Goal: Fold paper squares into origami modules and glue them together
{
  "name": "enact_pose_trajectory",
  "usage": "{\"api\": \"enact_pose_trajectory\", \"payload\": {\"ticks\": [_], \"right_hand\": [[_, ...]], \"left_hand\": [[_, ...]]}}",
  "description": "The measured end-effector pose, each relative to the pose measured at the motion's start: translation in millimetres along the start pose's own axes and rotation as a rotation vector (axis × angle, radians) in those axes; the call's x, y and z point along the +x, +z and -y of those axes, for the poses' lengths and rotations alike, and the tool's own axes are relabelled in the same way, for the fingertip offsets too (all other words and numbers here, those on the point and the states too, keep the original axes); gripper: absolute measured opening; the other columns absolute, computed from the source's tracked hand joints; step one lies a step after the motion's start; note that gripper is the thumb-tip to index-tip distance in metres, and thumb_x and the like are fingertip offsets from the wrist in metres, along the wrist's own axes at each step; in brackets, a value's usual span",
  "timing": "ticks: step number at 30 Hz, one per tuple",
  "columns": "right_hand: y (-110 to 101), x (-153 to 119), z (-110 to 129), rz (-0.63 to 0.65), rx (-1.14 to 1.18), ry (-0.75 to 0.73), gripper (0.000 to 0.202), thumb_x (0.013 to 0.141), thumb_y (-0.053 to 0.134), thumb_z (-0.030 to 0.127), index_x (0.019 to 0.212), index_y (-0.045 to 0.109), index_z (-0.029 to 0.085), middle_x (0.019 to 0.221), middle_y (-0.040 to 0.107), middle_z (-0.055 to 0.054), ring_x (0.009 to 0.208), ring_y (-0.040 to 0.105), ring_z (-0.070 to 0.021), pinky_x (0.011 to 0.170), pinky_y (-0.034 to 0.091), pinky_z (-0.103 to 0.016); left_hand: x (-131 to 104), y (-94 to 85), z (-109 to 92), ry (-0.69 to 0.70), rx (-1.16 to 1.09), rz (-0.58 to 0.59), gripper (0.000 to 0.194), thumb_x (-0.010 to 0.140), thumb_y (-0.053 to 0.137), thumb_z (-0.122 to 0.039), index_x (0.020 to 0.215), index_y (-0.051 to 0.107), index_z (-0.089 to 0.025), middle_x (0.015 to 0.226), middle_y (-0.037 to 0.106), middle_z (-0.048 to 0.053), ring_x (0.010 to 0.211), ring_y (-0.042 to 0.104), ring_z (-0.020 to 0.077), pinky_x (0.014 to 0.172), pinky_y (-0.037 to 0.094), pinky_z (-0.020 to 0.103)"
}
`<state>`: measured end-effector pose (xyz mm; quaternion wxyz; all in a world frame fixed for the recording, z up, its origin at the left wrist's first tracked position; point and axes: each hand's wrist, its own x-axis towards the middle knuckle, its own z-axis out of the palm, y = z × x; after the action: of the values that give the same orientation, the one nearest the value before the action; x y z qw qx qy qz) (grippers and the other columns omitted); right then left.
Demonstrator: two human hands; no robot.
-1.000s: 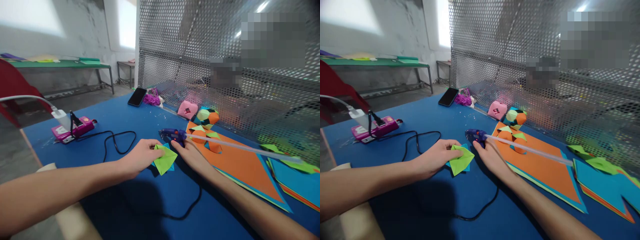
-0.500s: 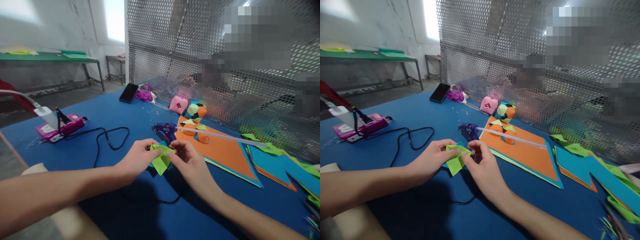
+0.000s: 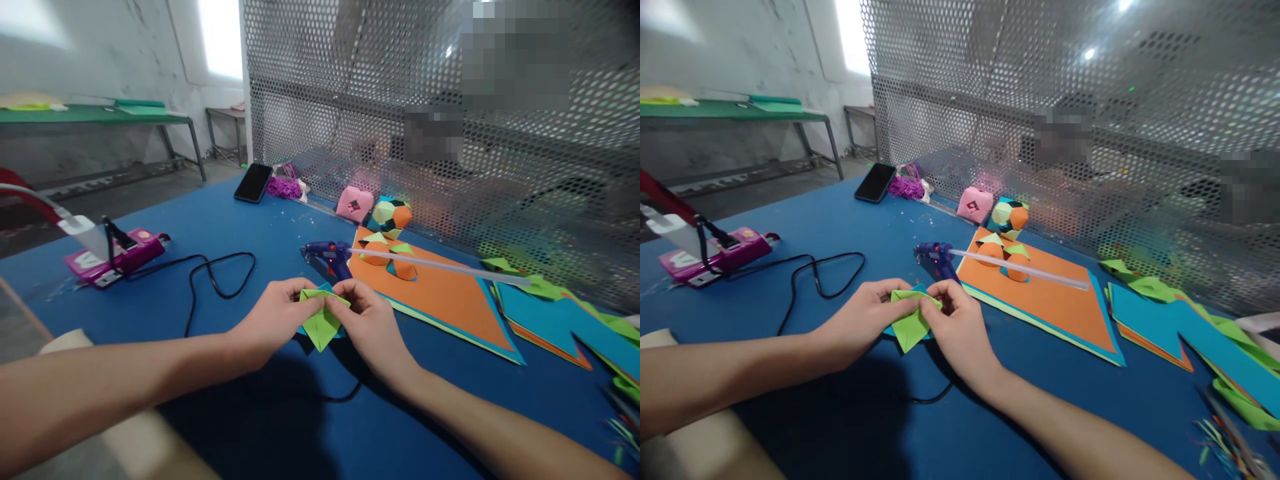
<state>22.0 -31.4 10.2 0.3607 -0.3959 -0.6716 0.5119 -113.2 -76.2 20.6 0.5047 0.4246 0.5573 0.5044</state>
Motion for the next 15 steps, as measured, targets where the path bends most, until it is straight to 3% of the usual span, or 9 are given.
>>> {"api": "enact_pose_trajectory", "payload": {"ticks": [8, 15], "right_hand": [[0.2, 0.1, -2.1, -0.017, 0.000, 0.005, 0.020, 0.071, 0.059, 0.036, 0.071, 0.051, 0.018, 0.061, 0.047, 0.004, 0.054, 0.040, -0.0087, 0.047, 0.034, -0.021], [0.5, -0.2, -5.8, -0.007, 0.019, -0.004, 0.016, 0.072, 0.059, 0.032, 0.075, 0.052, 0.018, 0.064, 0.049, 0.004, 0.055, 0.042, -0.0087, 0.048, 0.035, -0.020]], "left_hand": [[-0.9, -0.2, 2.2, 0.010, -0.048, -0.006, 0.014, 0.072, 0.061, -0.027, 0.078, 0.061, -0.014, 0.066, 0.056, -0.003, 0.061, 0.049, 0.0091, 0.055, 0.038, 0.020], [0.6, -1.6, -1.1, 0.021, 0.072, -0.048, 0.013, 0.073, 0.057, -0.027, 0.074, 0.061, -0.014, 0.060, 0.053, -0.004, 0.056, 0.046, 0.0083, 0.052, 0.035, 0.019]]}}
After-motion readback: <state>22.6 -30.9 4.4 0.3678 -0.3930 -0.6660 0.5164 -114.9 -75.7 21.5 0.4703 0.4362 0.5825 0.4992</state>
